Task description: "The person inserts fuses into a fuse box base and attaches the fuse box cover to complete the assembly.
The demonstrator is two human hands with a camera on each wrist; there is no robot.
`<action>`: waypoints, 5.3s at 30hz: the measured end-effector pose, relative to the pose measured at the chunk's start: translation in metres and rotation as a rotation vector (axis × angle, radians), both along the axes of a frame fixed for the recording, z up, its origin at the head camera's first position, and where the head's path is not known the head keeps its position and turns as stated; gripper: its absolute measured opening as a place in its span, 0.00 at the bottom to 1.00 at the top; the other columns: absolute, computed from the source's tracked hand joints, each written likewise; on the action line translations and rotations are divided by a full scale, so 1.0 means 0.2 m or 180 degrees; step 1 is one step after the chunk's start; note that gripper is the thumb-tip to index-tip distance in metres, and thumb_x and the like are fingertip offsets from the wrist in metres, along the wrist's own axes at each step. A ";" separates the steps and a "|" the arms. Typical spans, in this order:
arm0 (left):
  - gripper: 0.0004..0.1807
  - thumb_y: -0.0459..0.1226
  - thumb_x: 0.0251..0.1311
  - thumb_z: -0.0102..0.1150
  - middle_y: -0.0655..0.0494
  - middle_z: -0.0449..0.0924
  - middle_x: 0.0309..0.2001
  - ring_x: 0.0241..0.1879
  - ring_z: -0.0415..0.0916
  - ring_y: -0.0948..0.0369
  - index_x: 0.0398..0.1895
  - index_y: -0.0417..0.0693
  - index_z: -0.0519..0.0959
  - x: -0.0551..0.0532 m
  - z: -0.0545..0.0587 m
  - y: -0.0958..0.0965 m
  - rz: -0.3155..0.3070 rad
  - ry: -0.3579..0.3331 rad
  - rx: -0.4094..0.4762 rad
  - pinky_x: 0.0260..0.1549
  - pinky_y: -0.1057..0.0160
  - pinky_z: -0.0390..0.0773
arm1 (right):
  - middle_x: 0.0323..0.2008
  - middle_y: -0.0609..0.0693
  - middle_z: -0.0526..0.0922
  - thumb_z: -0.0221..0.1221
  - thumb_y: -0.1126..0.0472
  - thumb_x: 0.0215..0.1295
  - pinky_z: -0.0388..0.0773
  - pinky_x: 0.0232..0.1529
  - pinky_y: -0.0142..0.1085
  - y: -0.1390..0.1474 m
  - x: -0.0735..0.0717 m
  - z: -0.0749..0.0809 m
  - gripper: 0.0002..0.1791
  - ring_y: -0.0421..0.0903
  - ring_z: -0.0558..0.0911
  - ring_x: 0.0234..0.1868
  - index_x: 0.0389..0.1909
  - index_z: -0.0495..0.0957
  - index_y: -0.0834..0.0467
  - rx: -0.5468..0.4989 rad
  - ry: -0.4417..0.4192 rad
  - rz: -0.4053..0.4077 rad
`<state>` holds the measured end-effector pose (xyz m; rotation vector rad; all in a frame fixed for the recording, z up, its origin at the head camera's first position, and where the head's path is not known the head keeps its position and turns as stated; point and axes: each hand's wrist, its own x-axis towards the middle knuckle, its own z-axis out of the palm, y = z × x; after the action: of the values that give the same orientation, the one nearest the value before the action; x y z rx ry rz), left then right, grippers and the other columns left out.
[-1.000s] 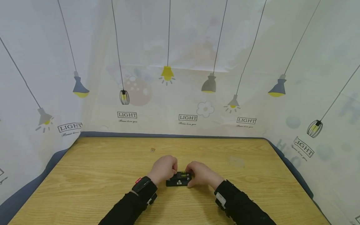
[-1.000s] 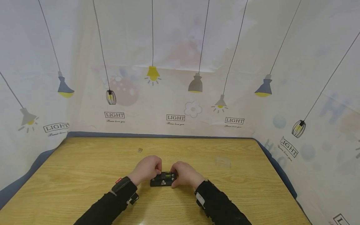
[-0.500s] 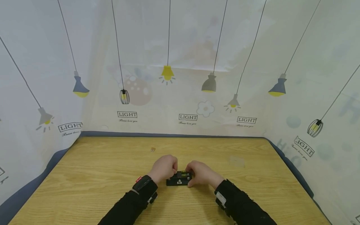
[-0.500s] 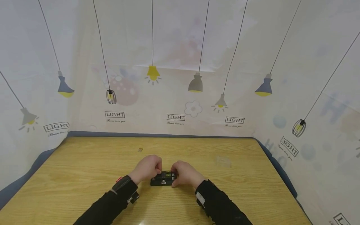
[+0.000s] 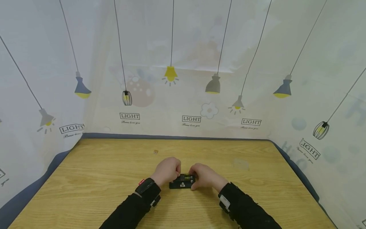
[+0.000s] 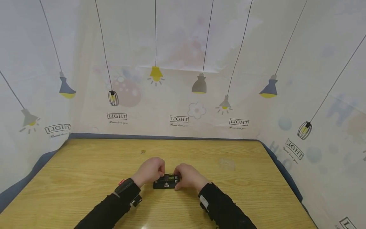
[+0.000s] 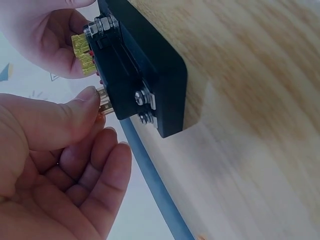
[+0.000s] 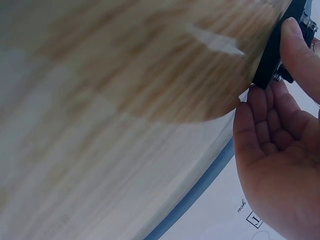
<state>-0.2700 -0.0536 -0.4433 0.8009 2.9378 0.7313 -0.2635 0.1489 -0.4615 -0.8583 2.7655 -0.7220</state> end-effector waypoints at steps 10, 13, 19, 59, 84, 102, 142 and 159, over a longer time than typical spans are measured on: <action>0.15 0.27 0.54 0.68 0.61 0.71 0.21 0.22 0.68 0.62 0.18 0.51 0.74 -0.01 0.00 0.01 0.0046 -0.0053 -0.0041 0.25 0.63 0.70 | 0.37 0.49 0.76 0.77 0.63 0.47 0.74 0.42 0.44 0.00 0.00 0.02 0.23 0.46 0.73 0.36 0.43 0.79 0.62 -0.0033 0.0003 0.0015; 0.16 0.27 0.54 0.68 0.61 0.71 0.21 0.21 0.68 0.63 0.17 0.52 0.74 -0.01 -0.01 0.01 0.0049 -0.0041 -0.0047 0.25 0.63 0.70 | 0.38 0.49 0.76 0.77 0.62 0.47 0.75 0.43 0.44 0.00 0.00 0.02 0.23 0.46 0.74 0.37 0.44 0.79 0.61 -0.0022 0.0017 0.0042; 0.15 0.28 0.55 0.68 0.62 0.71 0.22 0.22 0.69 0.64 0.19 0.52 0.75 0.00 -0.03 -0.01 0.0000 -0.0035 0.0019 0.27 0.62 0.72 | 0.39 0.49 0.77 0.77 0.62 0.47 0.75 0.45 0.44 0.00 0.01 0.01 0.24 0.47 0.76 0.39 0.45 0.79 0.61 -0.0022 0.0025 0.0081; 0.05 0.32 0.59 0.67 0.51 0.79 0.32 0.32 0.75 0.54 0.37 0.41 0.82 -0.40 -0.04 -0.29 0.0904 0.0515 -0.0092 0.37 0.53 0.76 | 0.39 0.48 0.76 0.76 0.60 0.49 0.74 0.44 0.43 0.01 0.01 0.00 0.25 0.45 0.74 0.37 0.48 0.79 0.60 0.0046 0.0000 0.0004; 0.05 0.32 0.57 0.69 0.46 0.85 0.41 0.41 0.81 0.48 0.37 0.43 0.86 -0.48 -0.10 -0.34 0.1207 0.0550 -0.0499 0.40 0.49 0.80 | 0.40 0.47 0.76 0.75 0.59 0.50 0.74 0.44 0.42 0.01 0.01 0.00 0.26 0.45 0.73 0.38 0.50 0.79 0.60 0.0044 -0.0080 -0.0009; 0.12 0.24 0.63 0.58 0.48 0.83 0.32 0.33 0.79 0.51 0.25 0.46 0.83 -0.53 -0.12 -0.29 0.1062 0.0748 -0.1002 0.33 0.51 0.80 | 0.41 0.48 0.76 0.75 0.58 0.52 0.74 0.46 0.41 0.01 0.02 0.01 0.25 0.45 0.73 0.39 0.49 0.78 0.60 0.0063 -0.0045 -0.0012; 0.06 0.25 0.61 0.57 0.42 0.84 0.38 0.37 0.81 0.44 0.31 0.39 0.83 -0.52 -0.11 -0.31 0.1288 0.0335 -0.0830 0.35 0.45 0.80 | 0.40 0.47 0.76 0.75 0.58 0.51 0.74 0.45 0.41 0.00 0.02 0.02 0.25 0.44 0.73 0.38 0.49 0.79 0.59 0.0122 -0.0067 -0.0035; 0.14 0.23 0.56 0.58 0.47 0.81 0.27 0.31 0.79 0.48 0.16 0.44 0.75 -0.48 -0.08 -0.29 0.1267 0.0623 -0.0601 0.30 0.49 0.79 | 0.39 0.48 0.76 0.75 0.58 0.51 0.74 0.44 0.41 0.01 0.02 0.02 0.25 0.44 0.72 0.37 0.49 0.79 0.60 0.0092 -0.0047 -0.0019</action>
<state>-0.3670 -0.1125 -0.4601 0.2893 3.3231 0.3892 -0.2588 0.1503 -0.4578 -0.8362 2.7598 -0.6849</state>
